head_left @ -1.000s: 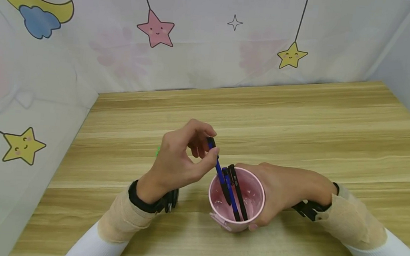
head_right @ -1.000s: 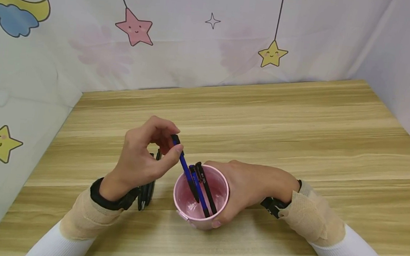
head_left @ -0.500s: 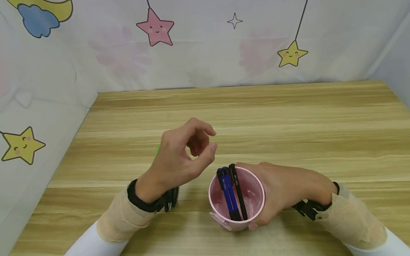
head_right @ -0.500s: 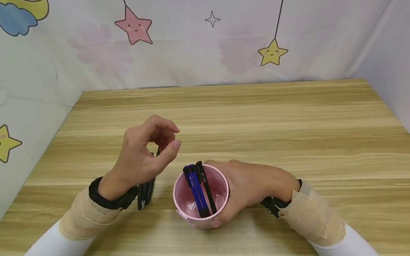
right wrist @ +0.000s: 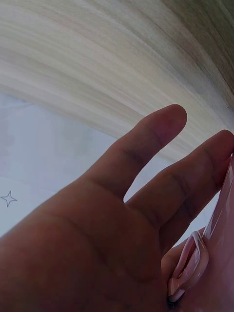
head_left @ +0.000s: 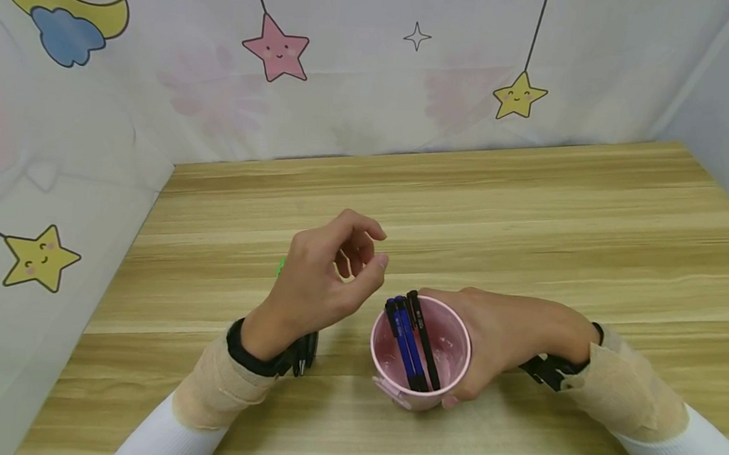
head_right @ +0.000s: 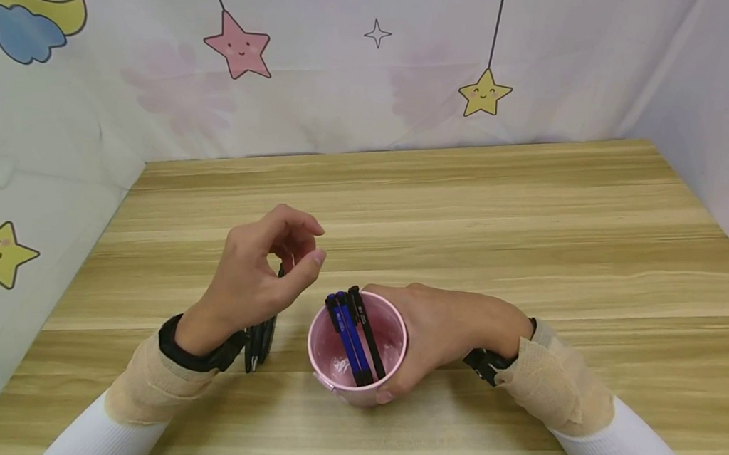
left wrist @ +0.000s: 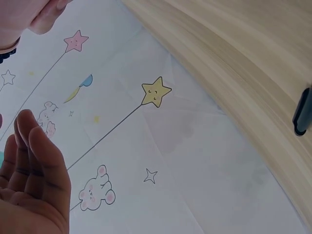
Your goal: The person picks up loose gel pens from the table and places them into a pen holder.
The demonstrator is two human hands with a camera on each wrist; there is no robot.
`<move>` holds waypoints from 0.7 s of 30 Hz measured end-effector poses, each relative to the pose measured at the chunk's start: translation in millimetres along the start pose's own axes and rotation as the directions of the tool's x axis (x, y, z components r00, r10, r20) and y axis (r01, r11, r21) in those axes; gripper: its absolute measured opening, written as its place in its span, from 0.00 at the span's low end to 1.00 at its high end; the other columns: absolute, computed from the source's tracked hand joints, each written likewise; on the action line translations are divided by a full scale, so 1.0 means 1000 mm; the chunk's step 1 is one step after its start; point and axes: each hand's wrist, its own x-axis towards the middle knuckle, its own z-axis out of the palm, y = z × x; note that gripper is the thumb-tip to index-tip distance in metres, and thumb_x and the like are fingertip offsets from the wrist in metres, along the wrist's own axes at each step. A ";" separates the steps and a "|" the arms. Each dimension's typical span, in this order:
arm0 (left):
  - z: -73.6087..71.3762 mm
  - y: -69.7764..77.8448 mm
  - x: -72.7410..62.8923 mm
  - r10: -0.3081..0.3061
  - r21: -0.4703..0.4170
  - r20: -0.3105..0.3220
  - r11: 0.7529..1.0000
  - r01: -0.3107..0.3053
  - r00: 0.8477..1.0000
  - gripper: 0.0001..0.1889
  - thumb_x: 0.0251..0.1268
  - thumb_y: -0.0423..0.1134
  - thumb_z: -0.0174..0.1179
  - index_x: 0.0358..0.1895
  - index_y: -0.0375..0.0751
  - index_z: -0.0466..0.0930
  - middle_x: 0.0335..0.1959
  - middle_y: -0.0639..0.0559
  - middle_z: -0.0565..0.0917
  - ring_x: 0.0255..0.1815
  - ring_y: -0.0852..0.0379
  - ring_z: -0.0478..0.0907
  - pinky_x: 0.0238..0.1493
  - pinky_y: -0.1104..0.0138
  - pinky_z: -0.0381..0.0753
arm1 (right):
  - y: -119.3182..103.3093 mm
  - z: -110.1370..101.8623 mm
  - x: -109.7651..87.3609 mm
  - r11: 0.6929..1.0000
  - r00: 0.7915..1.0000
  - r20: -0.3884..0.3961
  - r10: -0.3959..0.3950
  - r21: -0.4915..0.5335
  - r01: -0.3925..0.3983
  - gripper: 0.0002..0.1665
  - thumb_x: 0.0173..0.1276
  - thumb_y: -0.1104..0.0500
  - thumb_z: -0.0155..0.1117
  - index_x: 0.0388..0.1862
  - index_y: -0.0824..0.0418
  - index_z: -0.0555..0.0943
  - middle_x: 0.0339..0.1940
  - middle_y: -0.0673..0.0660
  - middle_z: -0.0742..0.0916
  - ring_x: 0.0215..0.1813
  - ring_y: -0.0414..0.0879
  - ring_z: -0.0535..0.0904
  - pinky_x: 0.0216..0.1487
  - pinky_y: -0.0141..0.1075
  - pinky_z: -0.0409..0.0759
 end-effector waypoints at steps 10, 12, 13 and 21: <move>0.000 0.000 0.000 -0.042 0.063 0.022 0.997 0.040 0.999 0.10 0.62 0.38 0.61 0.44 0.39 0.79 0.24 0.59 0.78 0.21 0.67 0.74 0.22 0.70 0.75 | 0.001 -0.001 0.000 1.000 1.000 0.000 -0.010 -0.011 0.010 0.48 0.47 0.44 0.85 0.65 0.46 0.70 0.55 0.42 0.83 0.57 0.42 0.81 0.59 0.41 0.78; 0.000 0.000 0.000 -0.052 0.080 0.024 0.996 0.050 0.998 0.10 0.62 0.39 0.61 0.44 0.39 0.79 0.24 0.58 0.78 0.21 0.67 0.74 0.22 0.70 0.75 | 0.001 -0.001 0.000 1.000 1.000 0.002 -0.009 -0.010 0.009 0.48 0.47 0.43 0.84 0.65 0.46 0.70 0.55 0.42 0.83 0.57 0.42 0.81 0.59 0.41 0.78; 0.000 0.000 0.000 -0.059 0.090 0.025 0.994 0.057 0.998 0.11 0.61 0.39 0.61 0.44 0.39 0.79 0.25 0.58 0.79 0.21 0.67 0.75 0.22 0.70 0.75 | 0.001 -0.001 0.000 1.000 1.000 0.003 -0.009 -0.009 0.009 0.48 0.47 0.43 0.85 0.65 0.46 0.70 0.55 0.42 0.83 0.57 0.42 0.81 0.59 0.41 0.78; 0.001 0.000 -0.002 -0.155 0.189 0.051 0.972 0.142 0.987 0.12 0.61 0.42 0.61 0.46 0.42 0.79 0.26 0.59 0.80 0.22 0.69 0.76 0.23 0.68 0.75 | 0.000 -0.002 0.000 1.000 1.000 0.008 -0.006 -0.004 0.006 0.48 0.47 0.44 0.85 0.65 0.45 0.70 0.55 0.42 0.83 0.56 0.41 0.81 0.58 0.41 0.78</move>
